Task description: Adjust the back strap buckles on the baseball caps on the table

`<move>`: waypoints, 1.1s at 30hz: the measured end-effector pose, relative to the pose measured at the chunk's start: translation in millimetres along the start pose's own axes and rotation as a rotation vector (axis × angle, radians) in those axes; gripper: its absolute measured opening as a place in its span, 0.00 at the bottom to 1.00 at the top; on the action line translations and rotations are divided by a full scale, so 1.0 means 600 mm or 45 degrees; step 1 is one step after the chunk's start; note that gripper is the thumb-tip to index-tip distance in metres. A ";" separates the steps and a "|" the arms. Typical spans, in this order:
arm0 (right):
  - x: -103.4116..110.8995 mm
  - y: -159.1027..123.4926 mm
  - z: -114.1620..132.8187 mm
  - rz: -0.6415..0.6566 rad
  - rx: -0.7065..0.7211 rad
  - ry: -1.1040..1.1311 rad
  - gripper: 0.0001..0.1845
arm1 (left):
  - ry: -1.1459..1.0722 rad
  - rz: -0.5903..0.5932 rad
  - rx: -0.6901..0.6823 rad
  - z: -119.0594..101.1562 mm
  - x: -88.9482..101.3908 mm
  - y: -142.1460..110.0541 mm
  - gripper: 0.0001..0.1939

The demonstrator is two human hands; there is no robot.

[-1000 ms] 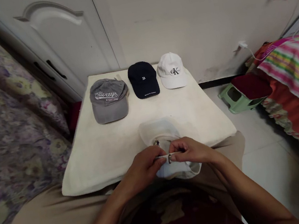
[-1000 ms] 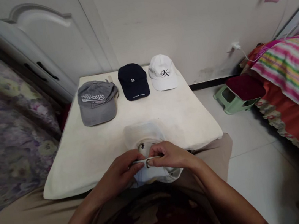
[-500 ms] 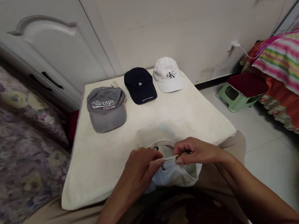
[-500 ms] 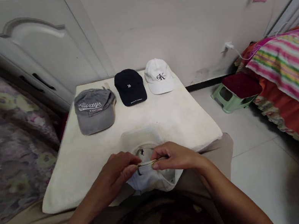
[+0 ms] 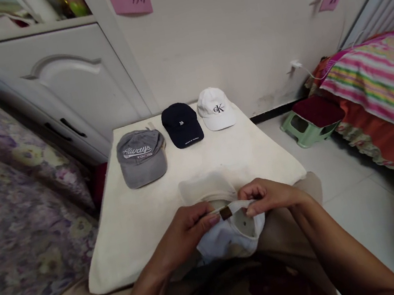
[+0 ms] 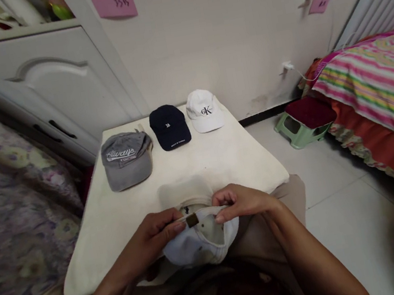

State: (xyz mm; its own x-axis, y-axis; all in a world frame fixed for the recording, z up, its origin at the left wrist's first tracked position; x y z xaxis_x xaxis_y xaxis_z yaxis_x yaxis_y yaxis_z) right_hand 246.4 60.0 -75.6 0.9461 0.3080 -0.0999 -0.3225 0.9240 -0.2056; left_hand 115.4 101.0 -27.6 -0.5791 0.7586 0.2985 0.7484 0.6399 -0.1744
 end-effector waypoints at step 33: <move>0.057 0.161 -0.004 -0.263 0.187 1.094 0.14 | -1.537 -0.405 0.090 0.102 0.058 0.120 0.19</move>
State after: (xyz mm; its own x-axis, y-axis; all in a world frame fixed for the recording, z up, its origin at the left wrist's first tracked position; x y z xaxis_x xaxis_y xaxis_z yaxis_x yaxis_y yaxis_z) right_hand 247.4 159.1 -101.4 0.6176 -0.0894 -0.7814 -0.0853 0.9800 -0.1796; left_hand 129.5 181.1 -87.1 -0.6855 0.1726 -0.7073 0.5234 0.7921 -0.3140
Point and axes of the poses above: each hand's wrist, its own y-axis towards the middle knuckle, its own x-axis out of the back of the hand, z = x × y, the point moved 10 cm from there along y, towards the middle knuckle, and after that the axes turned 8 degrees about -z, right-handed, at the moved point
